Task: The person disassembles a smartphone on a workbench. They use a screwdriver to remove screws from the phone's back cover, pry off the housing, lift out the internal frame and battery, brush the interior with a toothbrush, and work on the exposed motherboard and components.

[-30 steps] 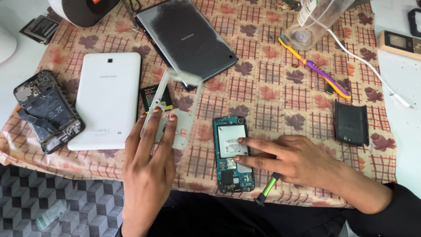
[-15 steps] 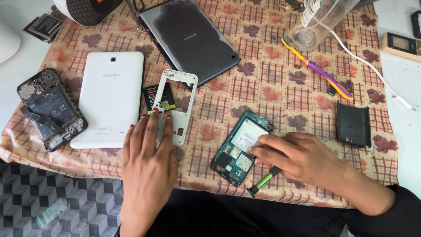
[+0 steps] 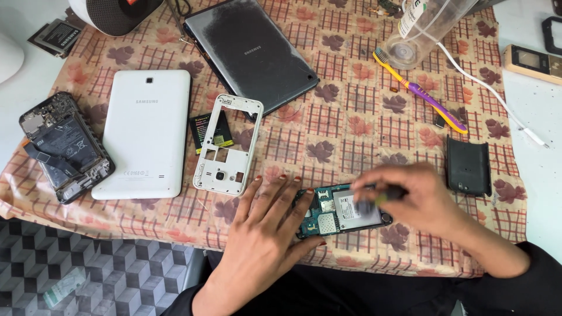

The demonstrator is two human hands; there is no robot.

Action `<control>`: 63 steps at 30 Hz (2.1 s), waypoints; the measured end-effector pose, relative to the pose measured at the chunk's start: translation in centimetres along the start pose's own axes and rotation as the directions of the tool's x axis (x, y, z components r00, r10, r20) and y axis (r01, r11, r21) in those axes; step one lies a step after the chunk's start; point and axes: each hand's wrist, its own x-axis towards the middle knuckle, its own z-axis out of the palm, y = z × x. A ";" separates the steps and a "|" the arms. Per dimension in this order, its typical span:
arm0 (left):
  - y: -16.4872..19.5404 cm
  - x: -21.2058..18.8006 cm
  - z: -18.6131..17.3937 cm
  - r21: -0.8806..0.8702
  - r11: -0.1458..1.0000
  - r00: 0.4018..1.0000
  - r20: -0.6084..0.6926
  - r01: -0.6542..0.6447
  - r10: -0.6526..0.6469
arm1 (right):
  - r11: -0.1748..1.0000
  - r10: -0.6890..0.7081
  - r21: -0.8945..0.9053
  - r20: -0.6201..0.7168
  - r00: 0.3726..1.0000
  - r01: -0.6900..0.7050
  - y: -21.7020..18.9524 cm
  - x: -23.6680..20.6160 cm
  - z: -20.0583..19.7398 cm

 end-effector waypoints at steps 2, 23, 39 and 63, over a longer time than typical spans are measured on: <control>-0.3 0.1 -0.1 -0.015 1.000 1.000 0.015 -0.007 0.007 | 0.984 0.174 -0.037 -0.081 0.981 -0.177 -0.1 0.4 -0.9; -2.2 0.1 -2.6 -0.226 0.974 0.987 0.146 -0.029 0.063 | 0.848 0.143 -0.515 -0.010 0.990 -0.128 -2.5 2.5 -0.6; -1.0 0.1 -2.7 -0.103 0.992 0.988 0.132 -0.069 0.082 | 0.776 0.028 -0.630 0.079 0.996 0.028 -1.3 1.8 -0.7; -0.9 -0.2 -3.2 -0.071 0.983 0.982 0.080 -0.166 0.172 | 0.350 0.556 -0.726 -0.348 0.755 -0.592 1.1 -1.5 -12.2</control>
